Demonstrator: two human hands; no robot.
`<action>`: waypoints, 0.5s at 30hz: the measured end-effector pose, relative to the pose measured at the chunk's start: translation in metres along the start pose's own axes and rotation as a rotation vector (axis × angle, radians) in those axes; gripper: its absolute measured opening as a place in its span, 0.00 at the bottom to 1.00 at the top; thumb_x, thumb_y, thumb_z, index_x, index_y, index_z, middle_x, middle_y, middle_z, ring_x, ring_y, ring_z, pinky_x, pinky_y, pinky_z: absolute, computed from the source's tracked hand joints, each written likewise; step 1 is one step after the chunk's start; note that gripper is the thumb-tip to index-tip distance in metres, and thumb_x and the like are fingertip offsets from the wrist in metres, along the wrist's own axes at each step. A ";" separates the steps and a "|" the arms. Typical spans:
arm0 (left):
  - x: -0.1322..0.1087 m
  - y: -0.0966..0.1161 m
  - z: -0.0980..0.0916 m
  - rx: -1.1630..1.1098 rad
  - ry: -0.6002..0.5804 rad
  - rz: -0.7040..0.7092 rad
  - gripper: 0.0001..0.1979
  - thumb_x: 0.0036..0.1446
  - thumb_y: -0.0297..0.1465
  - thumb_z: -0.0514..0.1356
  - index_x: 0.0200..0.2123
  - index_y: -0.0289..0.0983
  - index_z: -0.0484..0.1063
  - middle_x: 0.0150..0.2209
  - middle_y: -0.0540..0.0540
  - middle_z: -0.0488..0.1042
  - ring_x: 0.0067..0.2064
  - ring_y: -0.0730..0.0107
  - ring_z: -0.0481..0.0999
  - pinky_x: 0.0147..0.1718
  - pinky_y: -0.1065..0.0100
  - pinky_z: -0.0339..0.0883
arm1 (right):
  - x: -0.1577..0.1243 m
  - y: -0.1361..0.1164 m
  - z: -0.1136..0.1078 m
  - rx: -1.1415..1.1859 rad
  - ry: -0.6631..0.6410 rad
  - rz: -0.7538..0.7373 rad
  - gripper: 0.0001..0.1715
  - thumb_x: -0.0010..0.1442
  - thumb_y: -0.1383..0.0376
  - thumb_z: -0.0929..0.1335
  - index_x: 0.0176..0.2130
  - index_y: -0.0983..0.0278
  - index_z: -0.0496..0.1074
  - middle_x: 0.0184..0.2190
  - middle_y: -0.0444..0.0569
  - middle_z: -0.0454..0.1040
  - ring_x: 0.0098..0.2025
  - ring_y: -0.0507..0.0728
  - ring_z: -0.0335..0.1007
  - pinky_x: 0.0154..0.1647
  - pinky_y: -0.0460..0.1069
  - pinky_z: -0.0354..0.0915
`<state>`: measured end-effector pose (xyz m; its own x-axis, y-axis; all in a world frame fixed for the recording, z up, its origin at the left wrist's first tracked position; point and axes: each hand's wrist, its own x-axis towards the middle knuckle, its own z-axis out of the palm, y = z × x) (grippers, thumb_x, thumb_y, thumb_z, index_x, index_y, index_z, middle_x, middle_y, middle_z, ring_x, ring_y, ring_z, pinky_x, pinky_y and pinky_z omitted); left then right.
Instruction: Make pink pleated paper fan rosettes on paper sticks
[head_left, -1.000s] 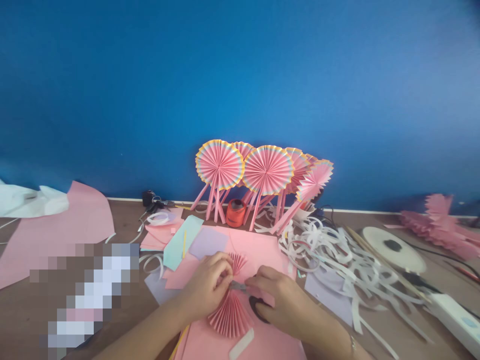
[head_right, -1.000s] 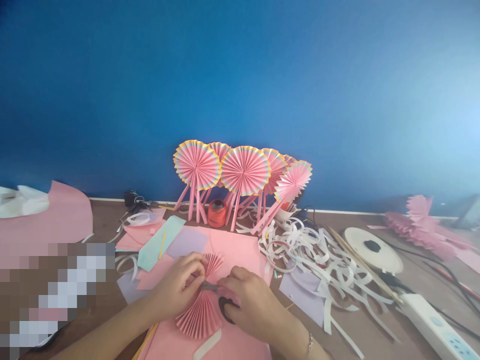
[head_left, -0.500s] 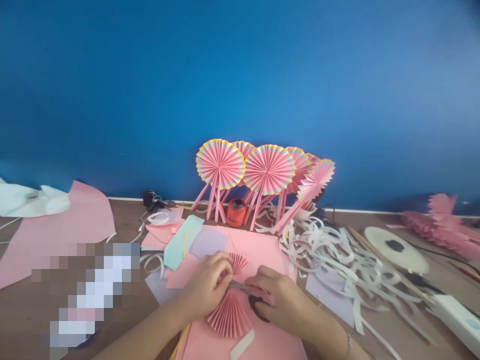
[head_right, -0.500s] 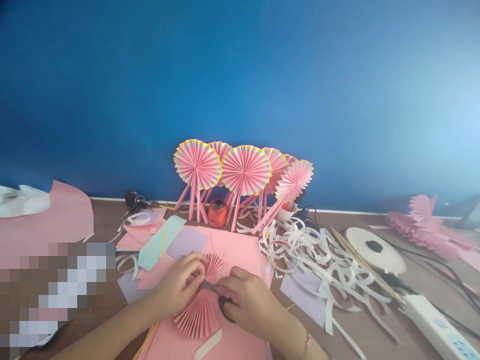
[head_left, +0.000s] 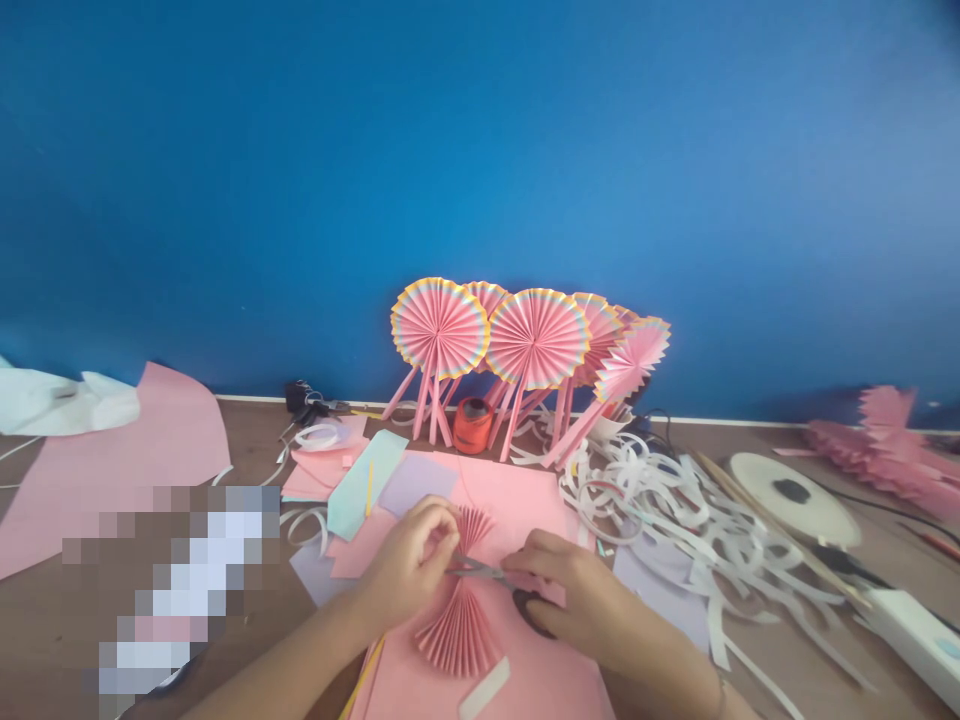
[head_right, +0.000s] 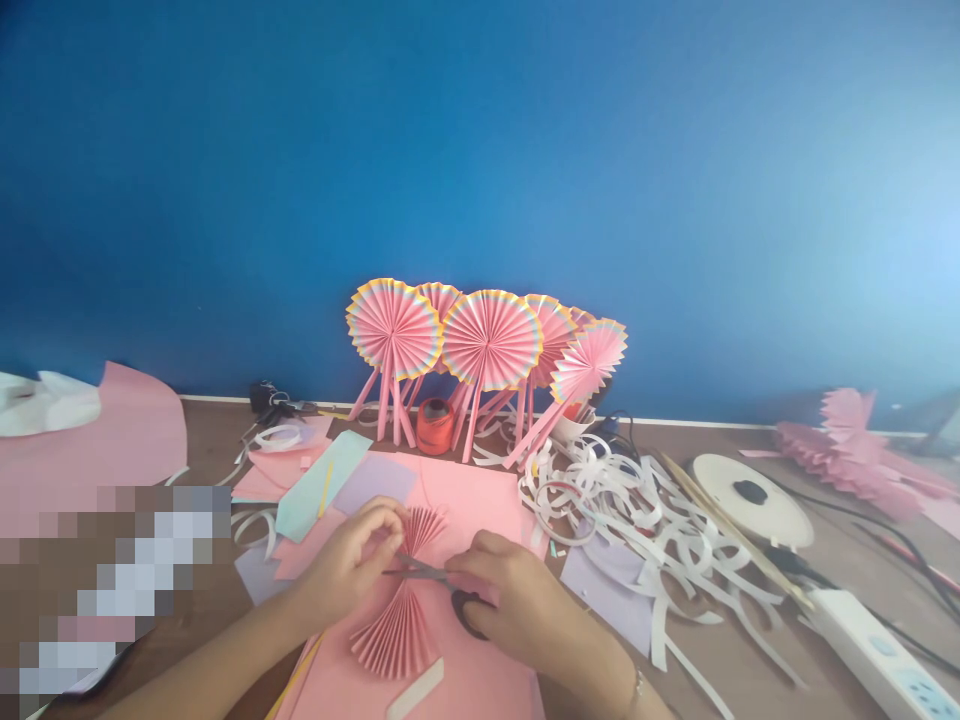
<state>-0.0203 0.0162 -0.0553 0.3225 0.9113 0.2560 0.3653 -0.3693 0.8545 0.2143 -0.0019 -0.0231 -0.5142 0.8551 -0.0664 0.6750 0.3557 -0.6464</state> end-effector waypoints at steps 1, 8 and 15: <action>0.002 -0.001 -0.002 -0.043 0.055 -0.025 0.08 0.60 0.30 0.50 0.29 0.39 0.64 0.35 0.46 0.71 0.40 0.65 0.71 0.42 0.65 0.64 | -0.002 0.005 -0.006 0.002 0.016 0.000 0.25 0.46 0.75 0.64 0.43 0.58 0.75 0.34 0.45 0.70 0.35 0.53 0.69 0.37 0.45 0.63; 0.018 -0.015 -0.022 -0.329 0.441 -0.338 0.09 0.48 0.38 0.60 0.25 0.38 0.71 0.27 0.50 0.72 0.34 0.65 0.72 0.36 0.67 0.64 | -0.011 0.034 -0.037 -0.210 0.167 0.371 0.17 0.48 0.70 0.65 0.41 0.62 0.70 0.38 0.49 0.75 0.38 0.59 0.72 0.37 0.49 0.63; 0.036 -0.037 -0.053 -0.537 0.789 -0.497 0.09 0.44 0.37 0.57 0.25 0.36 0.67 0.24 0.50 0.70 0.25 0.72 0.69 0.24 0.71 0.61 | -0.006 0.049 -0.030 -0.445 0.245 0.355 0.13 0.46 0.73 0.64 0.35 0.64 0.69 0.36 0.51 0.72 0.37 0.59 0.69 0.35 0.49 0.58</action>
<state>-0.0689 0.0722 -0.0536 -0.4813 0.8684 -0.1194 -0.1929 0.0279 0.9808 0.2665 0.0214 -0.0319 -0.1170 0.9931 -0.0088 0.9657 0.1117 -0.2343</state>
